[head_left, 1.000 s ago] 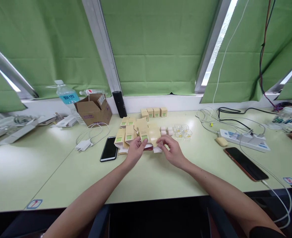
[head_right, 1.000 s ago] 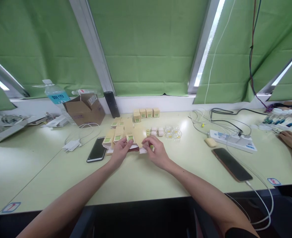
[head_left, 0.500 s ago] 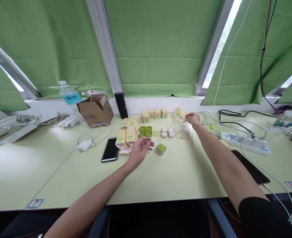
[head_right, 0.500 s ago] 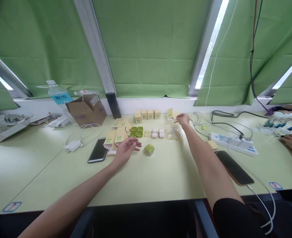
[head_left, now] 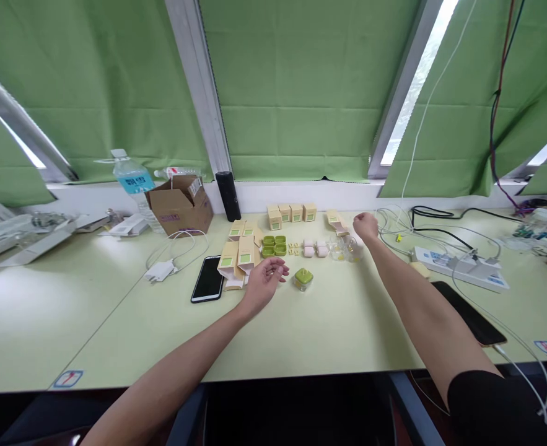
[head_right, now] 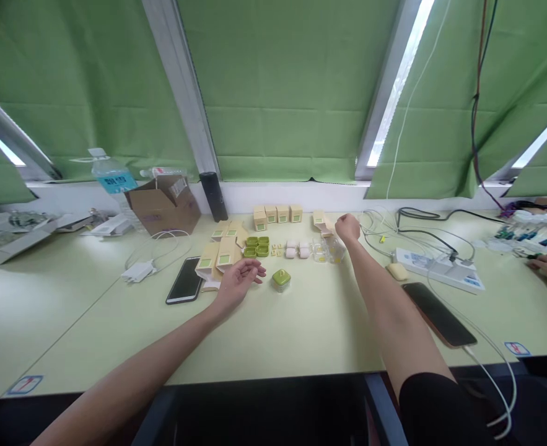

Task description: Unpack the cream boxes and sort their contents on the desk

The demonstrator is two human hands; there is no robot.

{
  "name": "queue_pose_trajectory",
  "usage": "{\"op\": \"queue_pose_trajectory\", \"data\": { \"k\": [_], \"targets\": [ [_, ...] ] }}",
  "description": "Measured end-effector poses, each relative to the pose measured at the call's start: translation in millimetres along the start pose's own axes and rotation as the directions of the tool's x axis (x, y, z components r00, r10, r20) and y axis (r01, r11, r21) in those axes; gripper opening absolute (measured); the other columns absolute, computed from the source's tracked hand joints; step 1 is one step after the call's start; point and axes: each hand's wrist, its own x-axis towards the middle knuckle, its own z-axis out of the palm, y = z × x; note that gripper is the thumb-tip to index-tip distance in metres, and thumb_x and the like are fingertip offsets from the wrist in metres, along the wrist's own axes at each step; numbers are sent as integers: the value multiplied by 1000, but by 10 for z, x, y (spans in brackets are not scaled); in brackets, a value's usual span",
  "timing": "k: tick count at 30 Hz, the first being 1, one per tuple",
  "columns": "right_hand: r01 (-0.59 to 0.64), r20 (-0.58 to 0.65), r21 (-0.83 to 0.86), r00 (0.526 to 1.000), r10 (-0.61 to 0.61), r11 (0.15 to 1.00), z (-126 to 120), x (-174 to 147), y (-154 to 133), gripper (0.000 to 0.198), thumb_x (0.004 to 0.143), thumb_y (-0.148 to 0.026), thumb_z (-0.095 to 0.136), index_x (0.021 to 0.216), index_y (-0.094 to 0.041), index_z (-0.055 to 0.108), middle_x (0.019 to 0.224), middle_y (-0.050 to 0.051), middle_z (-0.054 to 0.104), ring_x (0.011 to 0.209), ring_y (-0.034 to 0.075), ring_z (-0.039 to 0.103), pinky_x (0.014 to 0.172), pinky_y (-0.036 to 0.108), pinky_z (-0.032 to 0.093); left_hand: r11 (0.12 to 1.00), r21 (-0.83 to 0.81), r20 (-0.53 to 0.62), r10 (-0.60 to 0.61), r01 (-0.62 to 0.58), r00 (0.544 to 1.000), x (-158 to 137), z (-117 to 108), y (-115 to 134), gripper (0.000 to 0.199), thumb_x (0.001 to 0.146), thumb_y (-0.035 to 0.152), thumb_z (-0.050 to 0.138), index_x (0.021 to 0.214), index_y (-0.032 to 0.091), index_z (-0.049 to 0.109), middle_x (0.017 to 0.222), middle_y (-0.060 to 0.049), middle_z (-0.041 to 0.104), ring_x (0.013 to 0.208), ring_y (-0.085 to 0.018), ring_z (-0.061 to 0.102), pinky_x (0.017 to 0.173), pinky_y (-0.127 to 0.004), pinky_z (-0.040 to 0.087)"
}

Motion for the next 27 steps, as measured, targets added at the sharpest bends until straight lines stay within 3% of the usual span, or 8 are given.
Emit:
{"op": "queue_pose_trajectory", "data": {
  "k": [3,6,8,12,15,18,23,27],
  "targets": [
    [130,-118,14,985,-127,991,-115,-172,-131,22,91,-18,51,104,-16,69,113,14,70,107,26,61,95,40,46,1000,26,-9,0,0,1000,5,6,-23,28,89,41,66,102,17,61,96,-9,72,89,-21,72,77,-37,62],
    [299,-104,47,950,-293,953,-123,-549,-227,17,88,-22,53,97,-21,67,108,7,71,98,21,61,93,36,46,998,68,-14,19,-18,1000,3,17,-38,22,89,36,64,103,18,61,99,-9,72,90,-20,71,79,-37,61],
    [492,-56,109,870,-489,864,-94,-918,-250,14,88,-24,54,93,-20,65,102,8,71,90,22,60,87,38,47,994,106,-15,41,-39,999,2,19,-49,19,90,32,62,104,18,61,101,-9,72,92,-20,71,81,-37,60],
    [614,220,200,731,-645,764,-53,-1695,-232,17,89,-32,59,102,-22,63,104,6,71,86,22,61,83,39,49,975,203,-4,90,-87,996,11,6,-92,18,91,27,59,107,19,60,104,-9,71,96,-20,70,88,-38,58],
    [641,391,203,640,-661,740,-36,-2062,-199,42,84,-36,70,122,-24,57,119,8,69,97,24,63,87,42,50,952,282,25,115,-117,993,15,-9,-140,19,91,25,58,109,20,59,106,-8,70,96,-20,69,89,-39,56],
    [616,421,202,647,-636,761,12,-2175,-161,48,80,-34,74,123,-23,56,120,10,68,101,26,64,88,42,51,920,370,68,111,-129,991,-4,-19,-172,25,90,23,58,114,21,57,113,-9,68,100,-21,68,89,-39,56],
    [503,380,313,711,-592,806,112,-2135,-124,11,90,-30,59,97,-22,61,94,4,72,85,20,66,76,34,51,857,494,183,64,-148,981,-56,9,-156,55,87,20,62,138,24,45,142,-13,55,120,-26,61,102,-47,50],
    [490,368,407,685,-629,771,159,-2135,-131,9,90,-26,56,88,-23,64,89,3,74,78,18,66,74,32,51,847,508,279,7,-154,960,-51,52,-120,70,87,22,65,150,26,34,145,-14,55,135,-31,52,113,-53,40]
  ]
}}
